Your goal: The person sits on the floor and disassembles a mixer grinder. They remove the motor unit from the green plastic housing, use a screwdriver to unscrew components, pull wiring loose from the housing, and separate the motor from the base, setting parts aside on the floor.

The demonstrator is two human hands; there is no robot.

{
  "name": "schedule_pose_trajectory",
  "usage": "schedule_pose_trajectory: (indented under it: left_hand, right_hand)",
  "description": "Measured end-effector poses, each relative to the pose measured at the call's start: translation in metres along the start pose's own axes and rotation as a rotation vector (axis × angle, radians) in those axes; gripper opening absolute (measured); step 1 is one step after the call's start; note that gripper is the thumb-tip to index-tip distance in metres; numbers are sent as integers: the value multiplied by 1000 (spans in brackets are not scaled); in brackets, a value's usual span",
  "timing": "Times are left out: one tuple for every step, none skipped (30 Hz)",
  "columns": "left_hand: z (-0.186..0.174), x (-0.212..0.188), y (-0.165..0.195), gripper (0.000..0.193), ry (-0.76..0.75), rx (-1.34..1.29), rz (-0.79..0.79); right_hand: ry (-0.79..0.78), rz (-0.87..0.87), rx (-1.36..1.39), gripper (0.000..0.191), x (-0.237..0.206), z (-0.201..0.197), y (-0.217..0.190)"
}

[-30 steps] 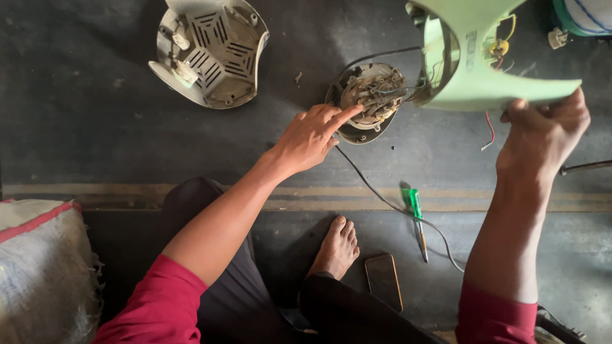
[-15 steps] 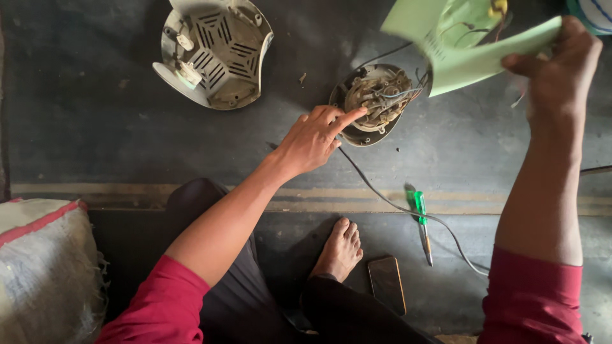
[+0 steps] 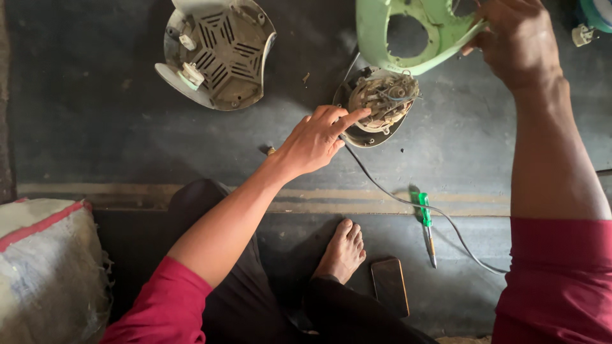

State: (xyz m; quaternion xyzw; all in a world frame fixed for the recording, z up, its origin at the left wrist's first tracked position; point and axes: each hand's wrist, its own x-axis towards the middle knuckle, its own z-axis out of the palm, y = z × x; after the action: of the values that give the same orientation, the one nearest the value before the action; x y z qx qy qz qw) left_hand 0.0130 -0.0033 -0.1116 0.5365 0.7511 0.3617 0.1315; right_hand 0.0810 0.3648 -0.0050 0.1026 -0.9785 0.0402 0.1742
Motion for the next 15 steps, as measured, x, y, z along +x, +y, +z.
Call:
schedule_pose_trajectory:
  left_hand:
    - [0, 0, 0, 87, 5, -5, 11]
    - [1, 1, -1, 87, 12, -8, 19]
    - [0, 1, -1, 88, 18, -8, 26]
    - [1, 1, -2, 87, 24, -7, 20]
    - [2, 1, -1, 86, 27, -9, 16]
    - [2, 1, 0, 86, 29, -15, 16]
    - [3, 1, 0, 85, 23, -15, 13]
    - [4, 1, 0, 85, 18, -14, 7]
    - [4, 1, 0, 84, 14, -13, 2]
    - [4, 1, -1, 85, 23, -15, 9]
    - [5, 2, -1, 87, 30, -19, 15]
    - [5, 2, -1, 88, 34, -23, 21]
    - [5, 2, -2, 88, 35, -25, 20]
    - [5, 2, -2, 87, 36, -27, 20]
    - [5, 3, -2, 87, 35, -33, 25]
  right_hand:
    - [-11, -18, -26, 32, 4, -1, -2]
    - [-8, -39, -38, 28, 7, -2, -4]
    - [-10, -51, -55, 25, 12, -2, -5]
    - [-11, -64, -72, 21, 15, -2, -6]
    - [-22, -64, -96, 19, 18, -3, -5]
    - [-35, -64, -149, 18, 20, -3, -5]
    - [-48, -65, -202, 16, 21, -2, -3]
    - [-62, -71, -277, 14, 22, 2, -2]
    - [-49, -80, -319, 14, 23, 7, 0]
    - [-35, -87, -361, 14, 23, 12, 2]
    - [3, -96, -365, 15, 21, 18, 3]
    - [10, -82, -353, 16, 19, 23, 4]
    - [17, -69, -340, 17, 16, 28, 4]
    - [-5, -35, -316, 17, 15, 31, 6]
    - [-3, -12, -303, 20, 12, 31, 6]
